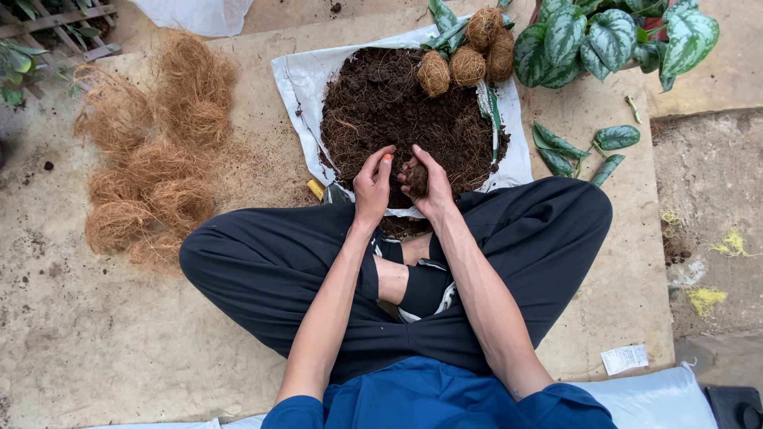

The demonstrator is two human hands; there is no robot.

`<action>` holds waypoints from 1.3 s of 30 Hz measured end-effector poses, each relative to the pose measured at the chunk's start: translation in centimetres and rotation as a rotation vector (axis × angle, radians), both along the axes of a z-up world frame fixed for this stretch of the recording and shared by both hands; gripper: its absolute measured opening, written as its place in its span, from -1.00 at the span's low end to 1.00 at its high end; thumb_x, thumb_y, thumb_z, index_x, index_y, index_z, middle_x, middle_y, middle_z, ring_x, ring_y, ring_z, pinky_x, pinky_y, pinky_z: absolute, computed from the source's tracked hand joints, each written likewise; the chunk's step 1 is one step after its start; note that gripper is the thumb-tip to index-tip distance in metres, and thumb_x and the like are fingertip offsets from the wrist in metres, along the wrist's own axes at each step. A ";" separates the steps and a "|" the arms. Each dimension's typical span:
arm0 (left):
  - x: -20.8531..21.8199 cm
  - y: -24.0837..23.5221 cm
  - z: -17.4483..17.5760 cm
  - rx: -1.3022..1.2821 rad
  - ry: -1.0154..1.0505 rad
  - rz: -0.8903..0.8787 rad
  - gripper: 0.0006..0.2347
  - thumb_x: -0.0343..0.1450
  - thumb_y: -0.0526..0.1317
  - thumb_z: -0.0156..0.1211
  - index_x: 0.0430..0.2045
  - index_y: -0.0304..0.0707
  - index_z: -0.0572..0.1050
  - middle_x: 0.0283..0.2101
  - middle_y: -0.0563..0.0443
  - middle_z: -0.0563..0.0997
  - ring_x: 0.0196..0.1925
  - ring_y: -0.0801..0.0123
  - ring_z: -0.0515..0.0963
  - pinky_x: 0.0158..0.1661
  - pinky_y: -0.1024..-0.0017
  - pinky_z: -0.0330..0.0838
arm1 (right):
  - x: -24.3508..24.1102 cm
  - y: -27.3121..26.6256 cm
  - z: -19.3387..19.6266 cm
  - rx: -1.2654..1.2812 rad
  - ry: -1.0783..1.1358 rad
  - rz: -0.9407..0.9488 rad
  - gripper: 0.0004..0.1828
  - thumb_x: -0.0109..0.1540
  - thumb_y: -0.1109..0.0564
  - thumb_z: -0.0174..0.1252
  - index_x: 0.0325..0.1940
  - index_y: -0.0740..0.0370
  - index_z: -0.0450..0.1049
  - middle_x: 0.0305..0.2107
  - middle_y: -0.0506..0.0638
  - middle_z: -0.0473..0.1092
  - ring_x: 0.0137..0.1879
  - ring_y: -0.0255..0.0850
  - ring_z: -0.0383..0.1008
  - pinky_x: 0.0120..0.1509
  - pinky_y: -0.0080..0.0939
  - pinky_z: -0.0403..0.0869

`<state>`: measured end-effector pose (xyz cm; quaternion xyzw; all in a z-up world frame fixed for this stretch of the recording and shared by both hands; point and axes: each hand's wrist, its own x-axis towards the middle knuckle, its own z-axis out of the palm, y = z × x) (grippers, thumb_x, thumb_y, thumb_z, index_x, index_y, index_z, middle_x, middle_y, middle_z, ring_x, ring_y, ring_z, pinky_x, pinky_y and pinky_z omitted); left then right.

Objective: The person sits cross-legged on the floor and uses their hands to compress a mixture of soil and coconut coir into small, round balls. They repeatedly scoop material from a pile on a white sheet, roll it between their palms, and place the finished balls next to a potted plant.

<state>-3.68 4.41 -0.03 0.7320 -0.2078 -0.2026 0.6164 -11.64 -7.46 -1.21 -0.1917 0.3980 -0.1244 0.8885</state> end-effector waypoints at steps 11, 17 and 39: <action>-0.1 -0.2 0.7 0.023 0.062 -0.067 -0.70 0.55 -0.17 0.13 0.12 -0.34 0.52 0.07 -0.08 0.64 0.05 0.38 0.65 0.02 0.44 0.58 | -0.2 0.1 -1.5 0.001 -0.190 -0.029 -0.80 0.33 0.06 0.24 -0.03 0.18 0.49 -0.21 0.01 0.55 -0.12 -0.22 0.61 -0.07 -0.15 0.65; -0.4 0.0 1.8 0.032 -0.088 -0.096 -0.64 0.54 -0.11 0.17 0.17 -0.32 0.48 0.25 -0.16 0.51 0.24 0.20 0.56 0.18 0.32 0.50 | -0.2 0.2 -1.2 -0.029 -0.180 -0.038 -0.74 0.30 0.10 0.21 0.05 0.22 0.46 -0.18 0.04 0.53 -0.06 -0.15 0.63 -0.04 -0.11 0.66; -0.6 -0.1 1.0 0.152 -0.148 -0.177 -0.58 0.52 -0.11 0.20 0.25 -0.31 0.37 0.37 -0.18 0.35 0.31 0.10 0.50 0.22 0.27 0.44 | 0.2 0.7 -0.9 -0.027 -0.247 -0.047 -0.85 0.35 0.11 0.16 -0.05 0.20 0.47 -0.24 -0.03 0.49 -0.12 -0.23 0.58 -0.04 -0.16 0.63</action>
